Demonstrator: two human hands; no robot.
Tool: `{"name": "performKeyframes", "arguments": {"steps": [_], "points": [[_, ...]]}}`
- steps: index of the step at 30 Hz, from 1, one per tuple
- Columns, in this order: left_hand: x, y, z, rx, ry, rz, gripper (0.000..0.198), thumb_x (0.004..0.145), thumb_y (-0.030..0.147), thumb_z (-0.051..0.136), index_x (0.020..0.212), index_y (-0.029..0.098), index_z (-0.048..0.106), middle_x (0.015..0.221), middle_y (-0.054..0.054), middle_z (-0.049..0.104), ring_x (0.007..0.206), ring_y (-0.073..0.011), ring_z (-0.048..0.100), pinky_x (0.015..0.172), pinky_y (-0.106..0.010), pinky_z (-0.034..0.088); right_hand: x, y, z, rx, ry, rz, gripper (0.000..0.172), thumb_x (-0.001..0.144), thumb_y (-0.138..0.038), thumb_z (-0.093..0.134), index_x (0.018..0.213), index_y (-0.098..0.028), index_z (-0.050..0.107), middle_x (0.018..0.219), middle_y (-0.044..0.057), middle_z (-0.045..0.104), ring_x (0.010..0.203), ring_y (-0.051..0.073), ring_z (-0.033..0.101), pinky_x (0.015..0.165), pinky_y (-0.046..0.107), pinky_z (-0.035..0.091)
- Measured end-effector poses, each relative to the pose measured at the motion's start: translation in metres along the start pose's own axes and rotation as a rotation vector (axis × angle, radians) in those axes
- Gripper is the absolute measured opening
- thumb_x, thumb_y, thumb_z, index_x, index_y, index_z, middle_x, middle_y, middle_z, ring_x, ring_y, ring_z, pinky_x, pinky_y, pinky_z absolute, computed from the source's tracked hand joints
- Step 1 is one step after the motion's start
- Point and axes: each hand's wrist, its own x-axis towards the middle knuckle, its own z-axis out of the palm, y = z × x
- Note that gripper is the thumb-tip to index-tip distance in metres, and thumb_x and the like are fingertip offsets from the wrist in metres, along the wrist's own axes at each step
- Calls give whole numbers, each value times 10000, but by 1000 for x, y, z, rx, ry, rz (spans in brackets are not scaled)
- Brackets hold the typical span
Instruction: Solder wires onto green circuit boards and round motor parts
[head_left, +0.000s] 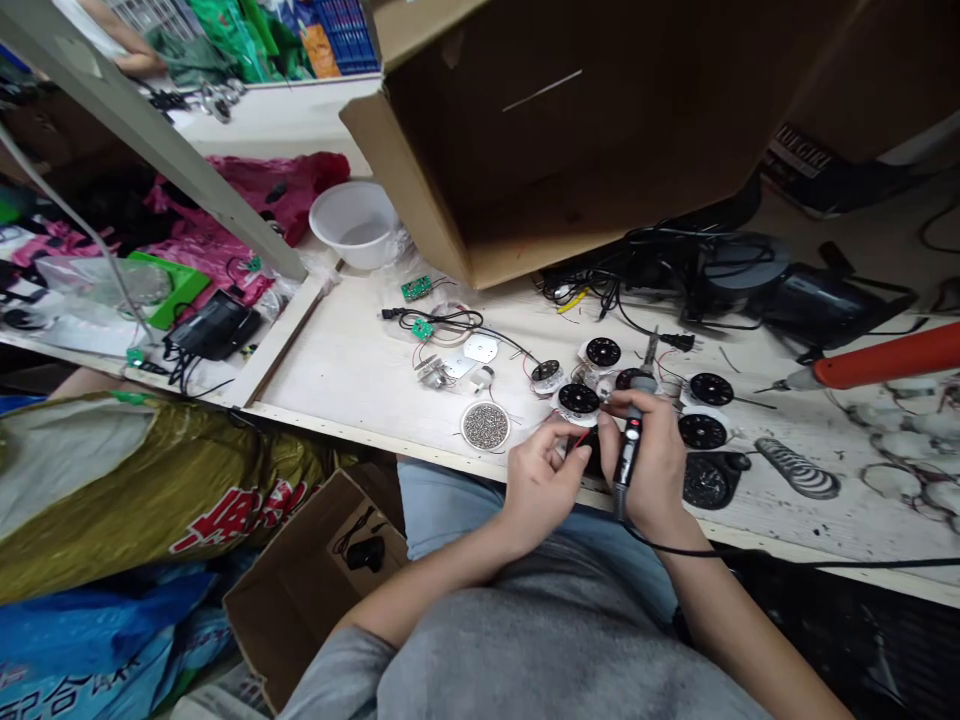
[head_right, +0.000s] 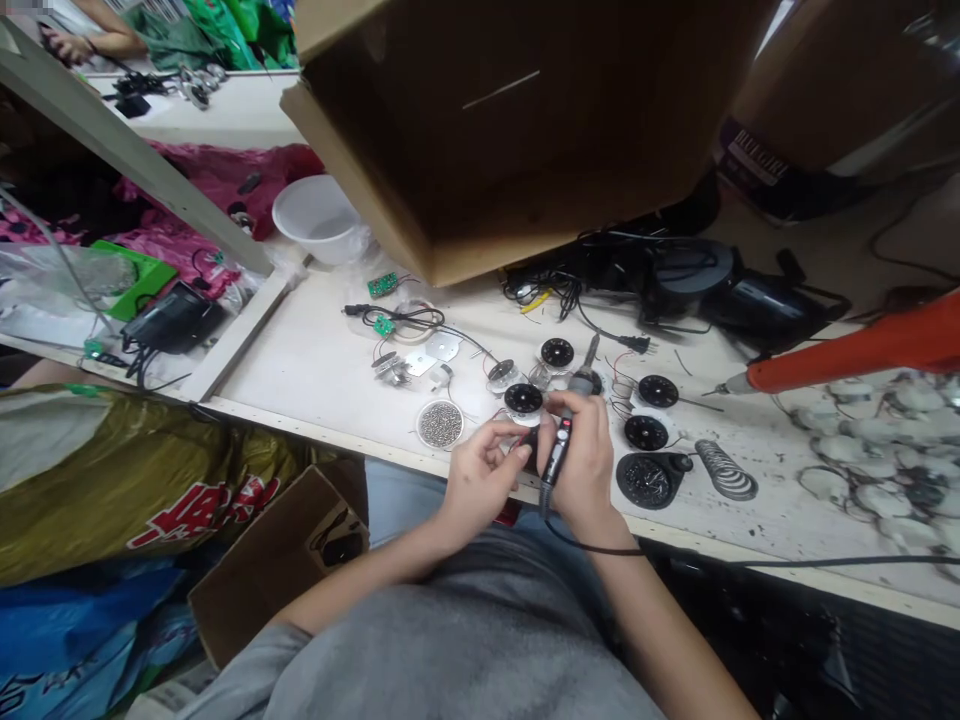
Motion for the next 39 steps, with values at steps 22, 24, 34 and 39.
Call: {"name": "performKeyframes", "arguments": {"steps": [22,24,34,39], "points": [[19,0,-15,-9,5,-13,430,707,244,796,1114,171,678,895,-30,774,481,-45,437,490,-195,386,6,11,-18,141,74,296,313,794,-269,625,1102,-250,572,878,9,665,709,184,656,707,367,580],[22,2,-12,-3,-4,-29,398,695,195,772,1081,171,680,765,17,731,473,-43,432,485,-181,367,6,12,-18,138,75,285,309,800,-274,619,1104,-253,571,877,9,663,707,185,650,694,366,576],[31,23,-33,-93,-61,-268,373,606,266,860,904,165,660,688,-8,734,430,-70,495,439,-199,390,5,28,-15,76,130,275,314,786,-240,562,1099,-240,577,897,6,602,749,178,642,763,383,563],[29,25,-41,-90,-17,-247,379,589,279,865,896,158,676,723,-31,762,451,-72,512,441,-190,397,7,30,-18,82,113,255,302,816,-222,573,1117,-250,573,914,14,594,800,195,651,806,399,564]]}}
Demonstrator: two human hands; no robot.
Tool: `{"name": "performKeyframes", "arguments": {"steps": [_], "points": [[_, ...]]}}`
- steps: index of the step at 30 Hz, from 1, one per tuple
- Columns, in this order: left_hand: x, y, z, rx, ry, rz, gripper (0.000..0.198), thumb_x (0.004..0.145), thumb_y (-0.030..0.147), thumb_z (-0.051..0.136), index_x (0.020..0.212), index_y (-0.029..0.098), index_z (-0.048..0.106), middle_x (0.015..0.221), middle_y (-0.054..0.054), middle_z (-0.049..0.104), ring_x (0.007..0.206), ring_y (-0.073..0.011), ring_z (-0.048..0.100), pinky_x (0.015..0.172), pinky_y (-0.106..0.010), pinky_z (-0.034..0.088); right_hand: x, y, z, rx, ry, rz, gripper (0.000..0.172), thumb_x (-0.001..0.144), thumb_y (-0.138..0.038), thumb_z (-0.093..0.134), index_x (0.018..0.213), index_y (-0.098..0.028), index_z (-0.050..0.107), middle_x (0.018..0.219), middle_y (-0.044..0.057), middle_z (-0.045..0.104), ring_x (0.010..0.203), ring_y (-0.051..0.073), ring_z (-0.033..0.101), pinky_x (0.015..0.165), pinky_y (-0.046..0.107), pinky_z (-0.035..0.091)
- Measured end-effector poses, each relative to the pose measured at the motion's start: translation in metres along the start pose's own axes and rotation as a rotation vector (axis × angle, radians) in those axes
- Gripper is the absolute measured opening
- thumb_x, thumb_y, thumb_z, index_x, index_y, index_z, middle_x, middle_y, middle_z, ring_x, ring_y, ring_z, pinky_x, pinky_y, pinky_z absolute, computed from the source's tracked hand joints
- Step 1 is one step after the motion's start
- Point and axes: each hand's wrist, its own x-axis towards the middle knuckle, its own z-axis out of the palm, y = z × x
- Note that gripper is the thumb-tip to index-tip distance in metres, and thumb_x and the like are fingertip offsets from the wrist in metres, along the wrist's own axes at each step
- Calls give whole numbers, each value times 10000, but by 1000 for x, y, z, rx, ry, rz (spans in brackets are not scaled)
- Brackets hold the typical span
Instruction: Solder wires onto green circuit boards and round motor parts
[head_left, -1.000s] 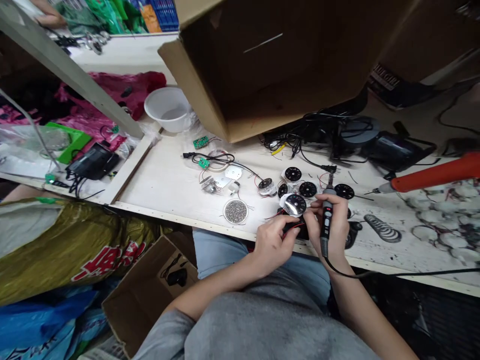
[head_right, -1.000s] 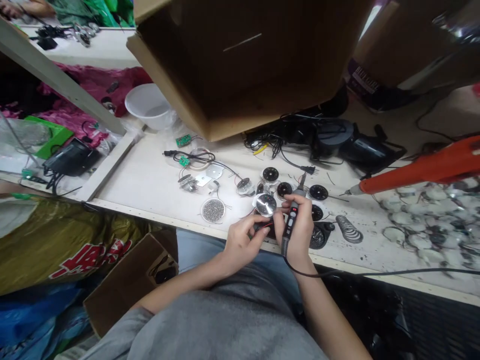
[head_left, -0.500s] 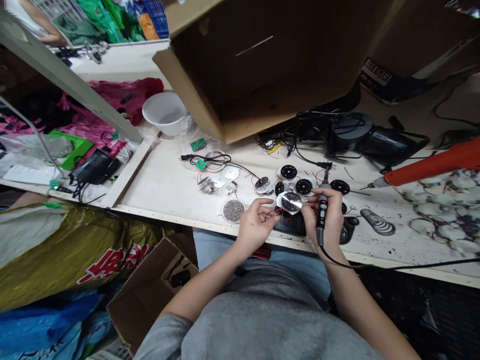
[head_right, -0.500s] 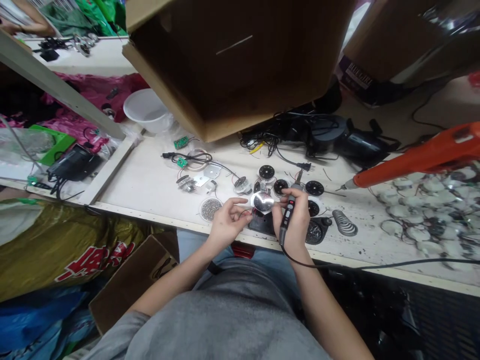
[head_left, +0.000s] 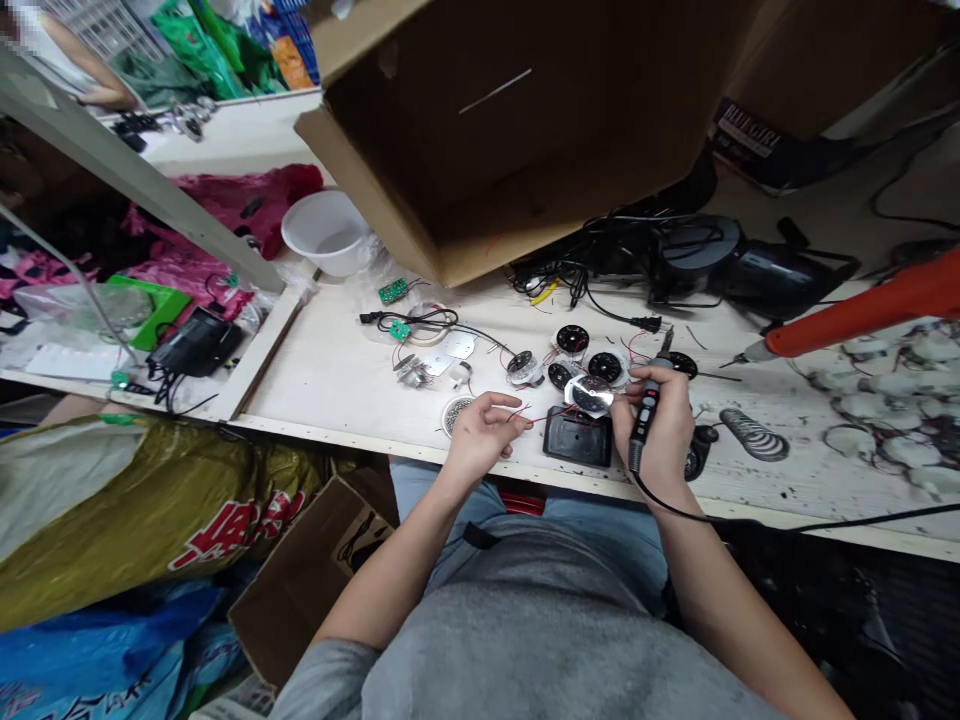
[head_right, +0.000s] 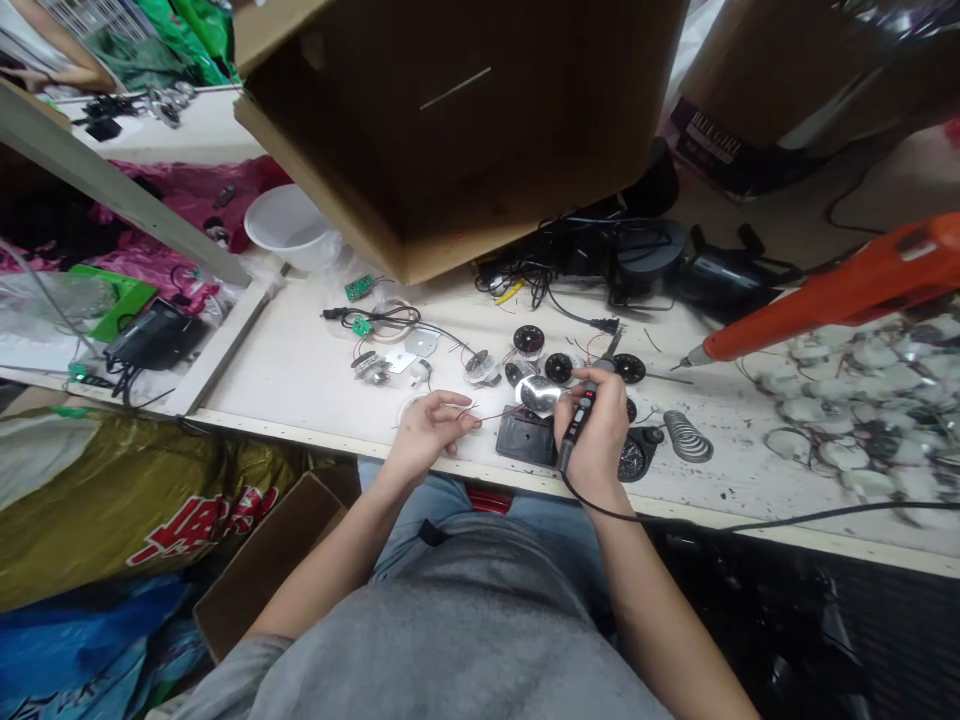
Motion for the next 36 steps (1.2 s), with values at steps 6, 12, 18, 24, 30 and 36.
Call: {"name": "performKeyframes", "arguments": {"steps": [6,12,18,24,30,36], "points": [[1,-3,1,-9,-9,6,327,611,280,805,884,153,677,765,-49,788,403,-54,461,439,-199,398,0,6,0,7,1,-18,299,820,-207,569,1115,-255,569,915,18,591,794,205,641,812,416,556],[4,-8,1,45,-36,25,293,675,276,751,928,152,669,834,-68,804,409,-60,468,458,-212,414,0,11,0,-19,6,-27,303,821,-223,569,1122,-254,570,920,21,600,782,202,636,801,406,558],[2,-16,2,494,100,290,213,880,240,626,1081,189,677,880,-45,784,662,-156,665,628,-260,512,0,17,-4,-93,53,-56,281,819,-232,543,1095,-260,581,908,37,608,793,229,638,789,424,547],[-1,-18,15,1110,137,418,267,972,197,560,1214,183,673,1053,-111,775,983,-269,737,828,-351,549,-1,17,-13,-49,51,29,301,794,-293,579,1093,-255,590,873,12,621,736,201,624,772,402,541],[5,-20,19,709,117,406,197,900,233,640,1080,192,708,829,-40,741,721,-176,682,718,-291,522,2,5,-27,28,68,116,304,796,-311,629,1091,-249,587,856,-10,630,696,163,616,721,342,549],[14,-5,20,27,45,217,491,666,446,841,1030,162,674,896,-74,762,601,-108,588,503,-207,437,-6,-18,3,81,5,40,254,831,-244,617,1085,-246,611,865,-9,622,714,165,615,709,337,556]]}}
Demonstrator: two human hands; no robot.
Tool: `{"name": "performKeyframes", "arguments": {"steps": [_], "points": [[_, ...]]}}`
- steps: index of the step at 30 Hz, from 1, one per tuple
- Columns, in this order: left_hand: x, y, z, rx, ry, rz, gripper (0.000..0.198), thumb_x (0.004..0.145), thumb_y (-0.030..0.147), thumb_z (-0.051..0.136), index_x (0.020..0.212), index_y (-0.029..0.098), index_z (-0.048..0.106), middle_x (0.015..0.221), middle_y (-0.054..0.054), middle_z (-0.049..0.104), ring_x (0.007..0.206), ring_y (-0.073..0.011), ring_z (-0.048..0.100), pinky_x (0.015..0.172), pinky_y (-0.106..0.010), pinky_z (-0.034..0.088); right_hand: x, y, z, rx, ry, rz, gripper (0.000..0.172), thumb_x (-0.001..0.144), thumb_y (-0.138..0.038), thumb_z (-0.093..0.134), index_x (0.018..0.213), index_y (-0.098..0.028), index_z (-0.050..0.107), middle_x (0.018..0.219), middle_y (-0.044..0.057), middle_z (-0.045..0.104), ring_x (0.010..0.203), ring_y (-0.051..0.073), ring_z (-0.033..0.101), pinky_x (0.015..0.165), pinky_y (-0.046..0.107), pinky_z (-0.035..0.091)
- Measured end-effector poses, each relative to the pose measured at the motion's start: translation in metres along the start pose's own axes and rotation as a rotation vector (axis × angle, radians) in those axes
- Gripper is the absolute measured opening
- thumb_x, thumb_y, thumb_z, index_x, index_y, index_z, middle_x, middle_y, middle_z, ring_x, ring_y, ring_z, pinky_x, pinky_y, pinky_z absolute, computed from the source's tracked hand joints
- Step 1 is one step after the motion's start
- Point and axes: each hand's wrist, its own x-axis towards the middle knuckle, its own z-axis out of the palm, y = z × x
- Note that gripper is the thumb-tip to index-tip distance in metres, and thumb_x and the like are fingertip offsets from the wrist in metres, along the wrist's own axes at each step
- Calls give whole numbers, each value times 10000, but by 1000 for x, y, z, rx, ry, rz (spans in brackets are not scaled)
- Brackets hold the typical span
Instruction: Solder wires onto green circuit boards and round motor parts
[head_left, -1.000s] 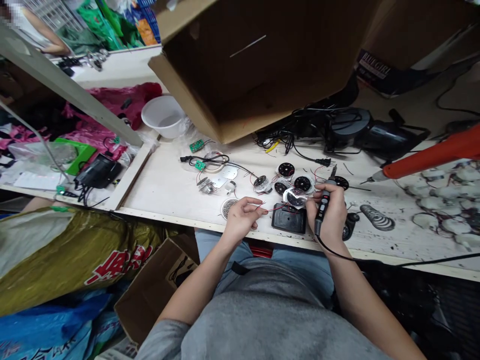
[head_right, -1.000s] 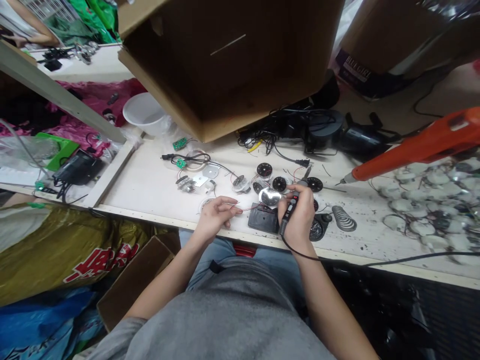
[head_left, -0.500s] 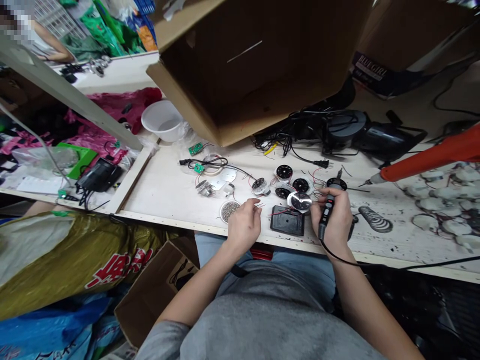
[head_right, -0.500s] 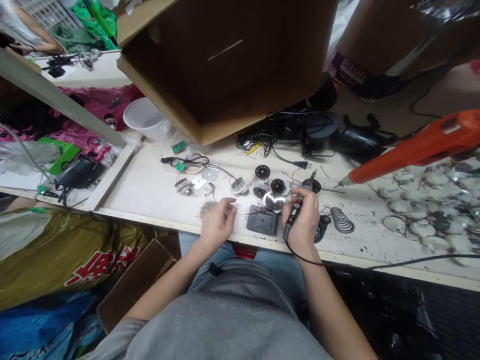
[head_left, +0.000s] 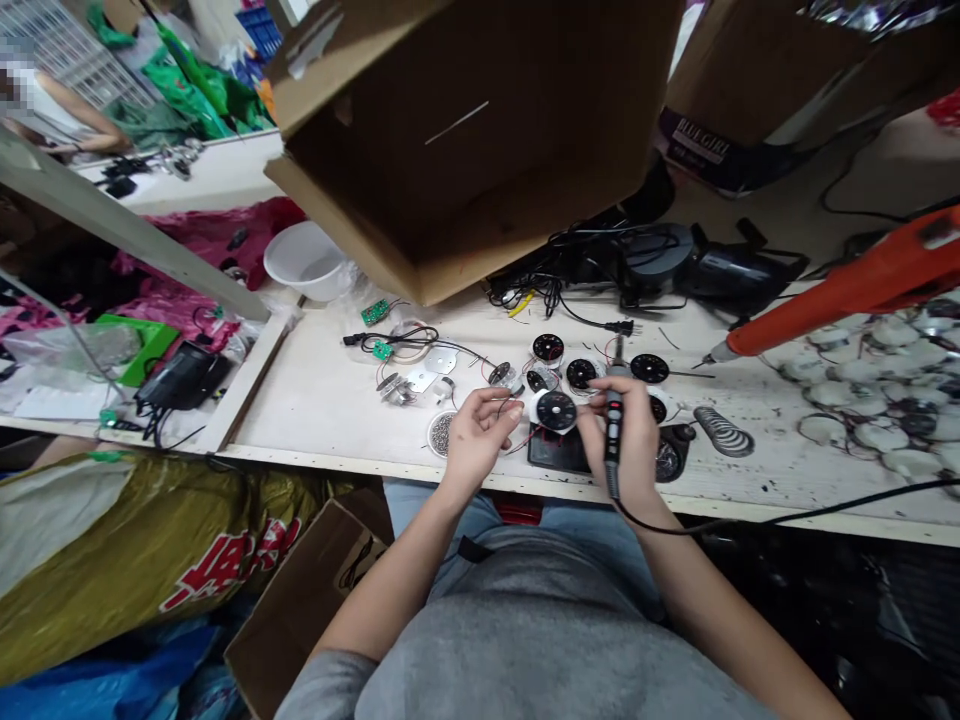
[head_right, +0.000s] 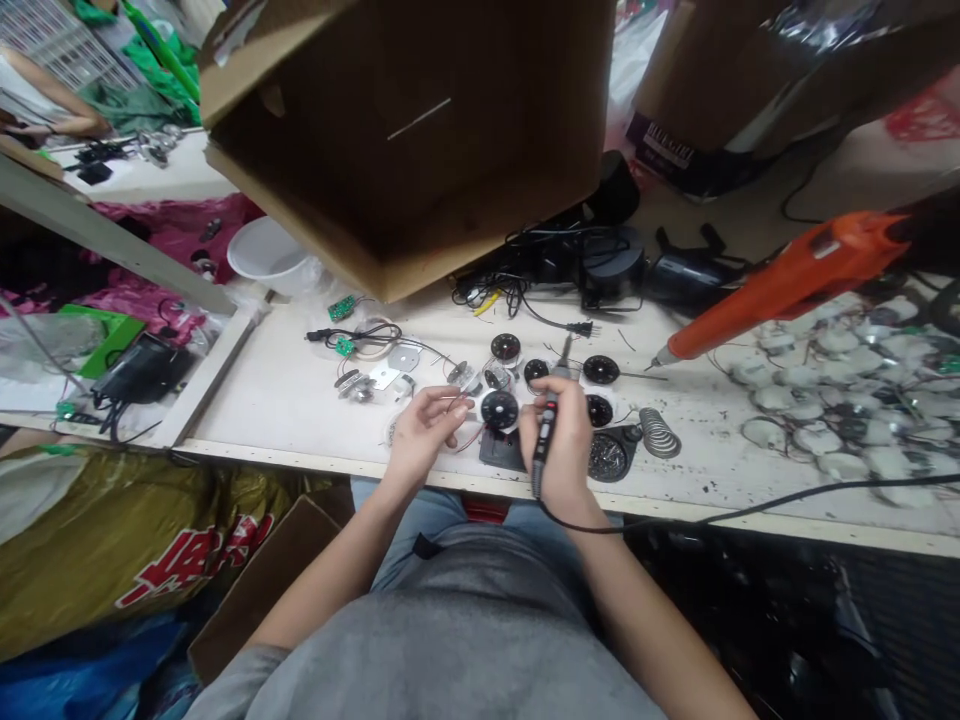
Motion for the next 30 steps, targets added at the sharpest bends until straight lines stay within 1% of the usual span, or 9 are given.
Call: {"name": "performKeyframes", "arguments": {"steps": [3,5,7,11,17,21,25,28,30], "points": [[5,10,-3,-24,3,-70,543,590,384,869,1035,160,652,833,-44,759,492,-66,518,475,-198,410,-7,-5,21,-14,-35,-156,204,901,-188,570,1096,-238,601,934,16,602,790,174,621,738,338,560],[8,15,-7,5,20,-95,523,584,334,849,1034,162,643,757,-5,730,454,-61,499,464,-198,403,-11,-6,31,-41,-48,-247,187,943,-170,540,1109,-234,597,958,28,589,825,183,623,748,343,558],[11,17,-12,48,36,-100,482,603,296,814,1034,167,640,720,18,706,448,-71,511,454,-197,397,-14,-6,34,-52,-59,-278,170,964,-183,539,1115,-234,598,965,33,583,834,190,625,753,352,557],[20,16,-25,203,30,-86,387,685,226,736,1061,181,656,690,44,680,447,-82,516,463,-204,400,-11,-2,24,-109,-46,-314,146,982,-227,560,1122,-243,597,949,39,584,842,209,624,766,369,547],[33,13,-40,563,32,37,303,794,137,639,1085,187,708,767,5,731,571,-132,611,611,-245,478,15,13,-6,-244,38,-299,175,969,-241,566,1141,-225,593,970,73,607,907,246,644,825,421,550],[34,11,-40,759,81,129,306,821,93,632,1091,201,728,851,-26,774,744,-184,704,763,-285,526,32,20,-1,-228,-62,-332,204,970,-225,540,1166,-223,597,1041,88,628,968,253,650,888,449,545],[30,12,-41,911,143,165,281,864,103,628,1099,211,737,949,-59,802,877,-232,737,849,-328,539,40,23,11,-172,-202,-424,227,979,-211,508,1184,-227,604,1041,78,604,919,236,644,819,411,553],[25,14,-42,922,172,224,224,887,126,622,1057,203,745,1007,-74,805,937,-236,738,884,-332,538,37,25,10,-169,-213,-468,221,981,-181,494,1163,-221,612,985,63,585,860,220,627,766,375,535],[22,17,-42,880,206,267,196,885,142,631,1036,188,747,1007,-75,799,886,-217,728,874,-319,537,29,27,5,-189,-205,-452,217,986,-178,490,1163,-218,610,954,58,581,853,224,621,771,377,530]]}}
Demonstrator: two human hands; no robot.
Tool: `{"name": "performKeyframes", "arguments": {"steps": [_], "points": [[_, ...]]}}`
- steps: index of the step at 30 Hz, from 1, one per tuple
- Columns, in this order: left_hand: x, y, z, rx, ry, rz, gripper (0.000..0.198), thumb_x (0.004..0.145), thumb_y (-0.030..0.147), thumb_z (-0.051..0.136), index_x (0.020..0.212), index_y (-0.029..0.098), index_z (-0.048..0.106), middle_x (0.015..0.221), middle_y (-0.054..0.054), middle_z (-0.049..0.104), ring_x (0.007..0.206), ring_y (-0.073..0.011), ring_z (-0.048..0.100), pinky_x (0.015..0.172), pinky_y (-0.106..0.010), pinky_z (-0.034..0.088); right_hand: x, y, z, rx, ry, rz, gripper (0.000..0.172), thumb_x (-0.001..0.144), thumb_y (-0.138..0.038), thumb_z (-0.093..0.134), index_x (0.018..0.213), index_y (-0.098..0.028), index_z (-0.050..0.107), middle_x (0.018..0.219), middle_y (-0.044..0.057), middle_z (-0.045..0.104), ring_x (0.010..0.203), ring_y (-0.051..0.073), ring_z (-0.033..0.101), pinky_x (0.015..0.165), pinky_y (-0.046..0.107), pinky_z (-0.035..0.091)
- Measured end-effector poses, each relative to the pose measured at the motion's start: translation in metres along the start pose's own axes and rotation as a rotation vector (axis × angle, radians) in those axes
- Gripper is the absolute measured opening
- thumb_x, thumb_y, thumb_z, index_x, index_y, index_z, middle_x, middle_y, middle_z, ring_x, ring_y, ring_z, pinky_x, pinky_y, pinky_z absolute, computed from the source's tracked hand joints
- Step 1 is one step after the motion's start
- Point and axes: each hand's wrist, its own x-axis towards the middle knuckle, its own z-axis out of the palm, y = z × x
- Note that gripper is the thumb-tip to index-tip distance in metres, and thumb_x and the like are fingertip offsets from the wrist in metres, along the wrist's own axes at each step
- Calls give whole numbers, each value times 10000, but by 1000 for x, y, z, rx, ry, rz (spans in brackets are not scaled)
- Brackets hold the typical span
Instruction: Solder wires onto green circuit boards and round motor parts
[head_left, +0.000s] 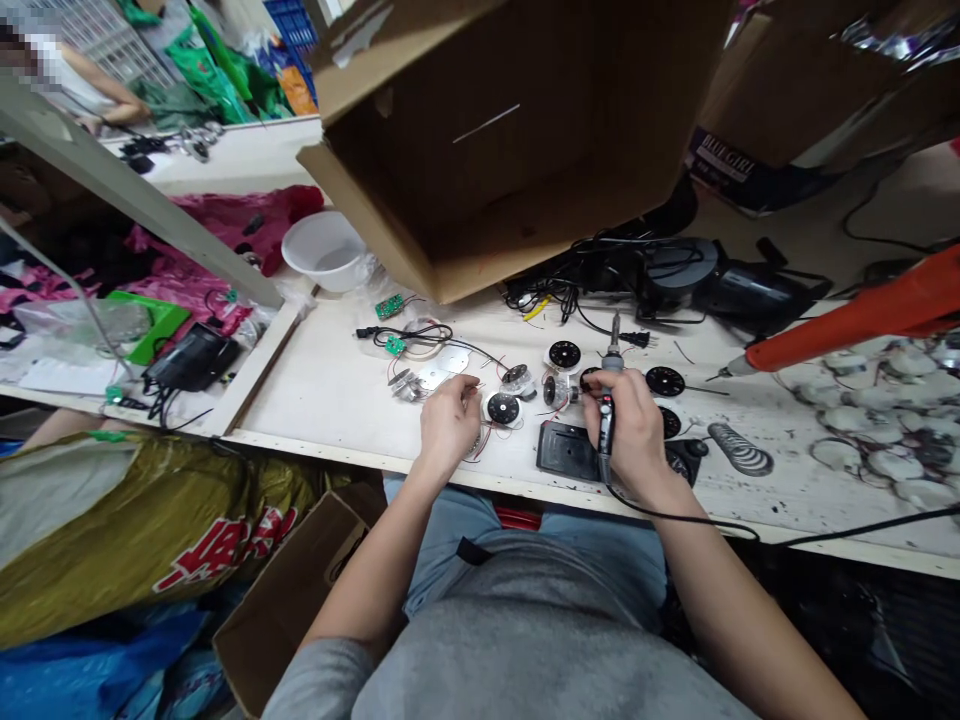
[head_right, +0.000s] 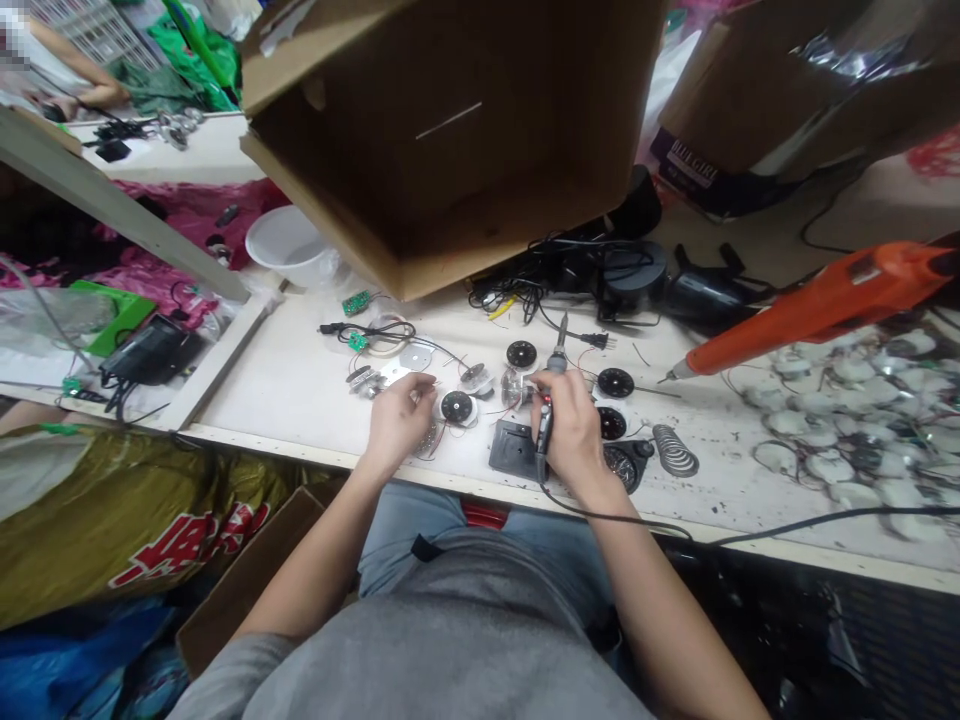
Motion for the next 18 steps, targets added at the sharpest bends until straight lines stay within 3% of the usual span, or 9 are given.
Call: {"name": "performKeyframes", "arguments": {"steps": [5,11,18], "points": [[-5,11,0,-162,15,10,189,862,215,673,1035,201,749,833,0,753,584,-132,570,707,-262,504,-16,-6,-12,-32,23,11,167,993,-247,556,1155,-227,596,955,61,600,838,230,638,769,395,549],[-5,17,0,-185,42,18,181,850,233,676,1016,209,742,768,18,718,600,-130,562,721,-258,490,12,-1,-18,-122,103,62,158,995,-294,571,1139,-234,599,1008,83,645,932,259,649,851,428,550],[-8,0,-7,-247,103,-28,180,815,247,695,978,196,753,751,17,708,563,-113,527,665,-249,473,35,27,-10,-225,-33,56,274,934,-247,537,1195,-215,615,1076,105,604,923,278,599,811,436,524]]}}
